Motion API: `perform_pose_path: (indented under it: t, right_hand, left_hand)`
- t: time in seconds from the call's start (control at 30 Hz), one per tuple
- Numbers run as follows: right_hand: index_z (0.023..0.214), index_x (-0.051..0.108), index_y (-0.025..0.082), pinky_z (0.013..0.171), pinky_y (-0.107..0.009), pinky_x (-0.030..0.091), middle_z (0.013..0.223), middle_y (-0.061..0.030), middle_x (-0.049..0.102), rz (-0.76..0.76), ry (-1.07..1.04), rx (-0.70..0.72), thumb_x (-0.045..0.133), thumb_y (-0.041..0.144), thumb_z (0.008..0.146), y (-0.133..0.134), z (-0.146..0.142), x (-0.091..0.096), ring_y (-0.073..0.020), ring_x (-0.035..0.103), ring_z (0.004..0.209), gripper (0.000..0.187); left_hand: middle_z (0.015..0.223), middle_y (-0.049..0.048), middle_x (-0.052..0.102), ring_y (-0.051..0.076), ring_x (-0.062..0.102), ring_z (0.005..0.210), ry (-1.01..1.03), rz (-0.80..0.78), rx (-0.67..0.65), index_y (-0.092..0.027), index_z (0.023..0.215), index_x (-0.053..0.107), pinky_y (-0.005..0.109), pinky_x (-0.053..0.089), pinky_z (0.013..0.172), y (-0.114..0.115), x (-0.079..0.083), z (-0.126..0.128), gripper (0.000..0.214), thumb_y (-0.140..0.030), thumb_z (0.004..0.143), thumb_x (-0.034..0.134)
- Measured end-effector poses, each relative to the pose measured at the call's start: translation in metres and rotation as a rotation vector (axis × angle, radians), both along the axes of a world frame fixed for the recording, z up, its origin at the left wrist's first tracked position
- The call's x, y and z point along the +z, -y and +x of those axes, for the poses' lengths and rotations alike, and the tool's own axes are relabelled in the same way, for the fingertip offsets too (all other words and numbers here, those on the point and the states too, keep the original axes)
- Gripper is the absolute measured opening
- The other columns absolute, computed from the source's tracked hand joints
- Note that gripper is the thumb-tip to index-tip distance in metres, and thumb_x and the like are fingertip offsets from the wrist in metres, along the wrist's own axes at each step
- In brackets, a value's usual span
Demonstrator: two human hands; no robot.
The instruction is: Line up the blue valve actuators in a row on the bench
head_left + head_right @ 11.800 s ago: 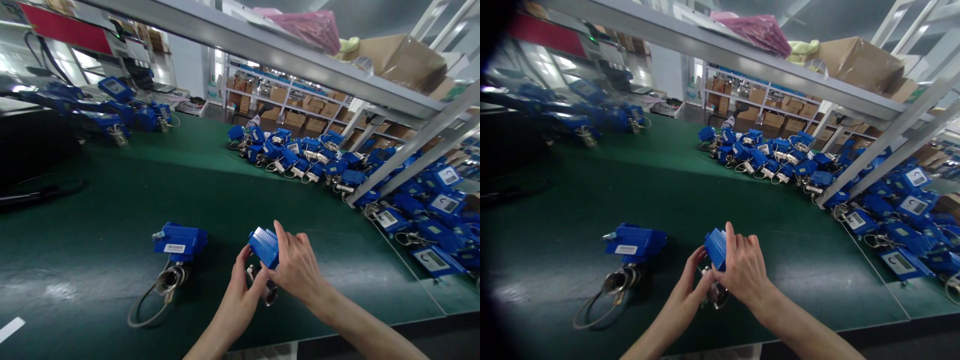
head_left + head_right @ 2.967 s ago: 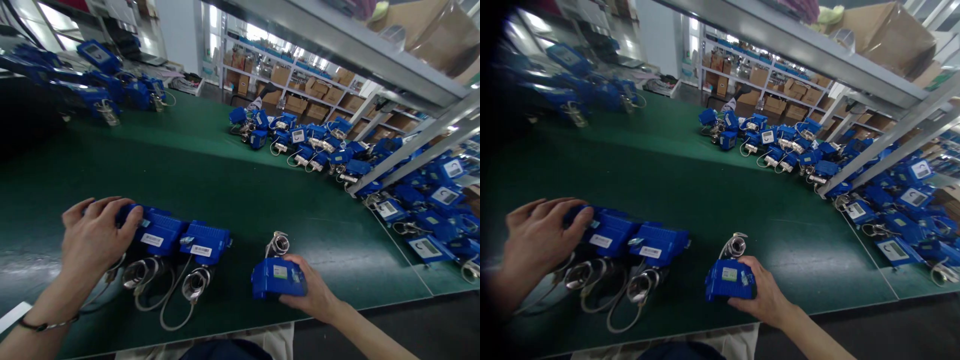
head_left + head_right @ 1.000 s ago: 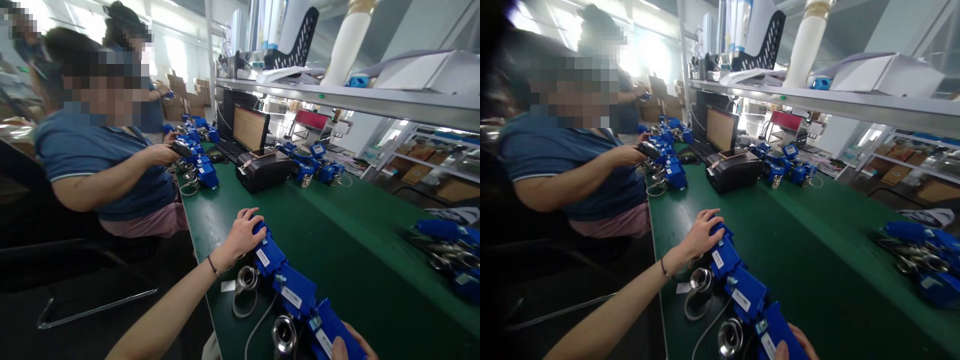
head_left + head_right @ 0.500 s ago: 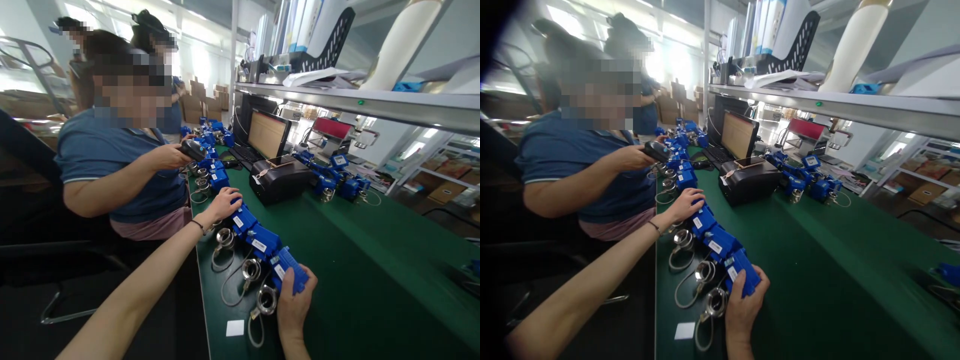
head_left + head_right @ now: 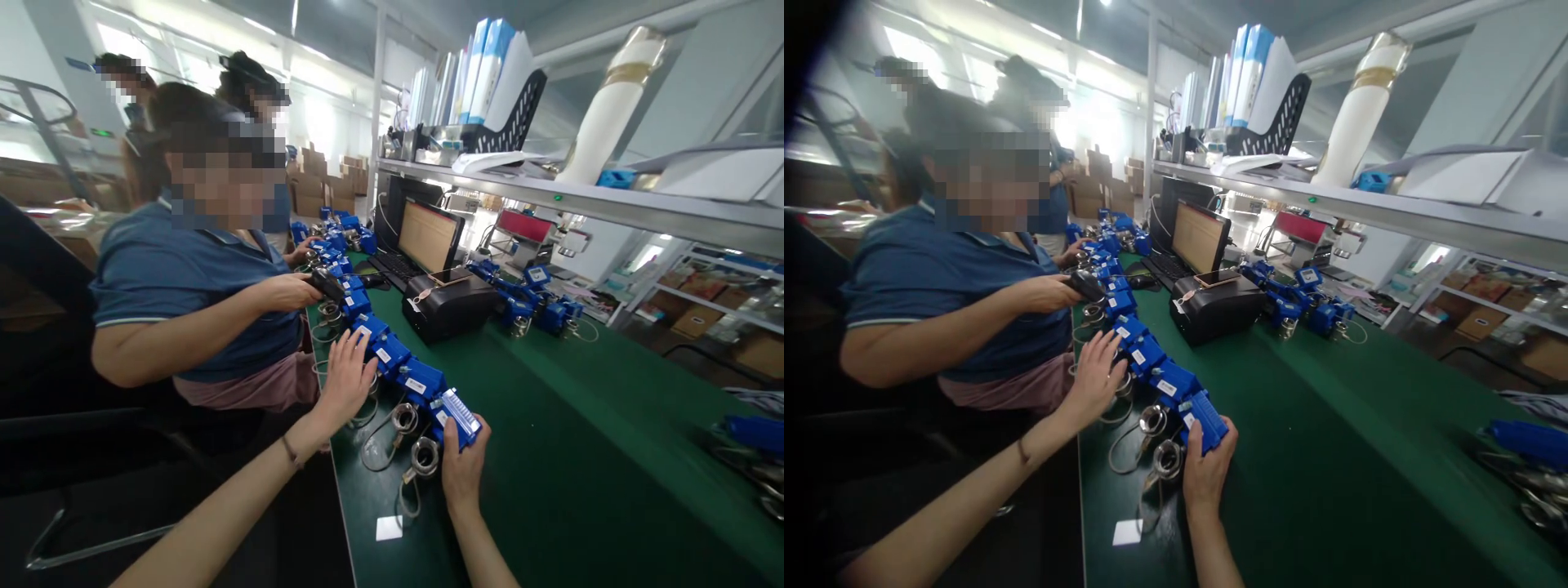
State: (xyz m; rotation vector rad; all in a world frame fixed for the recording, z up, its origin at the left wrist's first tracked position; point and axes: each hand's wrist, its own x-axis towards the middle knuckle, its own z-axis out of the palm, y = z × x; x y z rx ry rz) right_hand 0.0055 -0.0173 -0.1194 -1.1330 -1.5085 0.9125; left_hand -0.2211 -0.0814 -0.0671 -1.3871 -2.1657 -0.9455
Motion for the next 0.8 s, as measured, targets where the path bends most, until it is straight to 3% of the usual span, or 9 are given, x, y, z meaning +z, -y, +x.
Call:
perform_pose_path:
  t: [0.13,0.23,0.37,0.5,0.57,0.63,0.8]
  right_hand:
    - [0.115,0.042,0.014,0.086,-0.038,0.043,0.105,-0.0116,0.055,0.057,0.005,0.018,0.049,0.054,0.081,0.0,-0.013,0.0,-0.0241,0.055,0.094,0.053]
    - [0.116,0.042,0.013,0.089,-0.038,0.041,0.107,-0.013,0.054,0.071,0.052,0.062,0.048,0.055,0.081,-0.001,-0.02,0.006,-0.0245,0.054,0.097,0.055]
    - [0.119,0.042,0.011,0.092,-0.04,0.04,0.112,-0.0159,0.054,0.047,0.13,0.132,0.048,0.058,0.08,-0.004,-0.017,0.015,-0.0266,0.053,0.103,0.061]
    - [0.133,0.033,0.01,0.1,-0.047,0.035,0.129,-0.0202,0.046,0.003,0.222,0.188,0.051,0.058,0.079,0.007,0.007,0.021,-0.03,0.045,0.119,0.075]
    - [0.138,0.03,0.013,0.104,-0.048,0.032,0.135,-0.0185,0.042,0.026,0.291,0.19,0.052,0.056,0.08,0.022,0.041,0.021,-0.0294,0.04,0.125,0.075]
    - [0.138,0.031,0.016,0.106,-0.049,0.03,0.137,-0.0152,0.042,0.08,0.409,0.204,0.053,0.052,0.082,0.044,0.096,0.016,-0.028,0.038,0.128,0.07]
    - [0.14,0.03,0.022,0.104,-0.059,0.032,0.142,-0.0121,0.038,0.121,0.877,0.195,0.058,0.044,0.081,0.144,0.297,-0.004,-0.0332,0.031,0.133,0.069]
  left_hand:
    - [0.146,0.0086,0.031,0.026,0.019,0.139,0.047,-0.006,-0.095,-0.023,0.142,0.026,0.052,0.029,0.111,0.082,-0.034,0.058,0.053,-0.037,0.092,0.038]
    - [0.145,0.008,0.034,0.028,0.025,0.137,0.077,-0.054,-0.131,-0.028,0.143,0.023,0.055,0.038,0.105,0.121,-0.057,0.093,0.057,-0.035,0.09,0.042]
    - [0.143,0.0081,0.036,0.028,0.03,0.135,0.152,-0.078,-0.123,-0.029,0.143,0.022,0.054,0.043,0.102,0.128,-0.071,0.104,0.058,-0.035,0.089,0.042]
    - [0.139,0.0115,0.04,0.028,0.034,0.132,0.234,0.027,-0.082,-0.024,0.14,0.027,0.056,0.037,0.105,0.113,-0.051,0.097,0.053,-0.035,0.091,0.042]
    - [0.136,0.0109,0.043,0.026,0.036,0.131,0.232,0.064,-0.168,-0.023,0.138,0.031,0.053,0.035,0.108,0.112,-0.041,0.107,0.05,-0.032,0.09,0.044]
    - [0.135,0.0099,0.045,0.024,0.036,0.131,0.19,0.028,-0.379,-0.022,0.137,0.03,0.047,0.035,0.109,0.115,-0.037,0.128,0.052,-0.027,0.089,0.047]
    - [0.141,0.01,0.042,0.023,0.029,0.136,-0.086,-0.294,-1.147,-0.019,0.144,0.022,0.041,0.035,0.11,0.122,-0.048,0.186,0.066,-0.034,0.087,0.052]
